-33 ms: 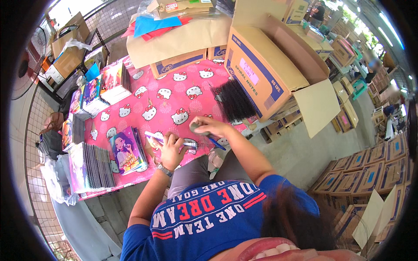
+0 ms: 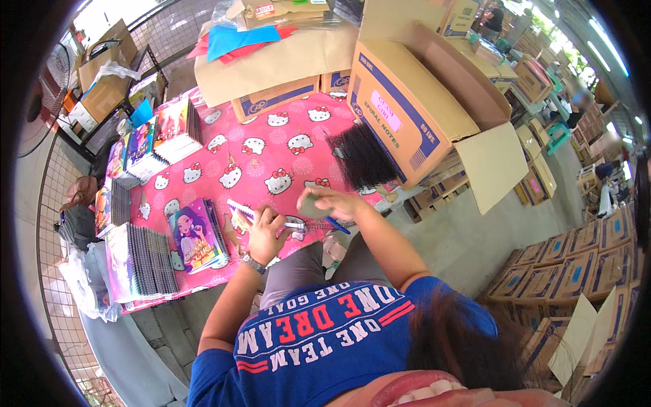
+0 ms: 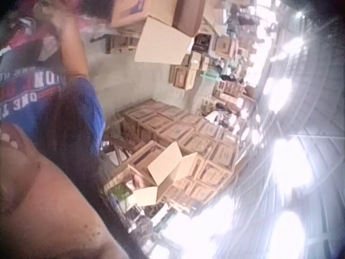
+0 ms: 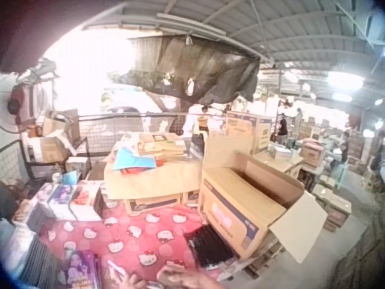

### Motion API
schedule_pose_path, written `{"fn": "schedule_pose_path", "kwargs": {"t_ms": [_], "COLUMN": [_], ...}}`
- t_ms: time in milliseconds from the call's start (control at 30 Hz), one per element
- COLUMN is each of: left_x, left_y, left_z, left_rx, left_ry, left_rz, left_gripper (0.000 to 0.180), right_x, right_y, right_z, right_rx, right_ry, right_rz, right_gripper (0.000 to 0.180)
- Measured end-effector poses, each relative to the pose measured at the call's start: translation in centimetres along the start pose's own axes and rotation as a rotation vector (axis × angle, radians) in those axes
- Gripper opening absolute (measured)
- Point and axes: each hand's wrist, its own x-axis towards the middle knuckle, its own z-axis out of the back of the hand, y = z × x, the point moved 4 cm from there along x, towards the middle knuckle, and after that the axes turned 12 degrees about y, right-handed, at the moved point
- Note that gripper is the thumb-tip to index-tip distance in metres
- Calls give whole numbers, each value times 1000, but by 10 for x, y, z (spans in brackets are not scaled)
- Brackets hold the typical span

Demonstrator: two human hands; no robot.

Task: The person threads plastic spirals through pre-punched holes in notebooks, trims the ends of the spirals using scissors, and places the bound notebooks into a cardboard box.

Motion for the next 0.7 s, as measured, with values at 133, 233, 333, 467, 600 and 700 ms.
{"fn": "schedule_pose_path", "kwargs": {"t_ms": [133, 233, 333, 467, 600, 700], "left_x": [9, 11, 11, 7, 7, 10], "left_y": [-9, -19, -20, -15, -13, -9], "left_z": [2, 10, 17, 10, 8, 9], "left_rx": [-51, -70, -38, -20, -46, -48], "left_ry": [167, 252, 212, 271, 203, 204], "left_rz": [-218, -130, -114, -65, -118, -81], "left_gripper": [26, 29, 32, 37, 35, 34], "right_x": [-17, -26, -18, -10, -10, -8], "right_y": [13, 31, 10, 24, 30, 17], "right_z": [-19, -47, -18, -24, -26, -21], "right_rx": [-590, 344, -224, -331, -89, -101], "right_ry": [38, 151, 57, 20, 145, 111], "right_rz": [-321, 250, -135, -173, -11, -161], "right_gripper": [55, 45, 40, 36, 40, 43]}}
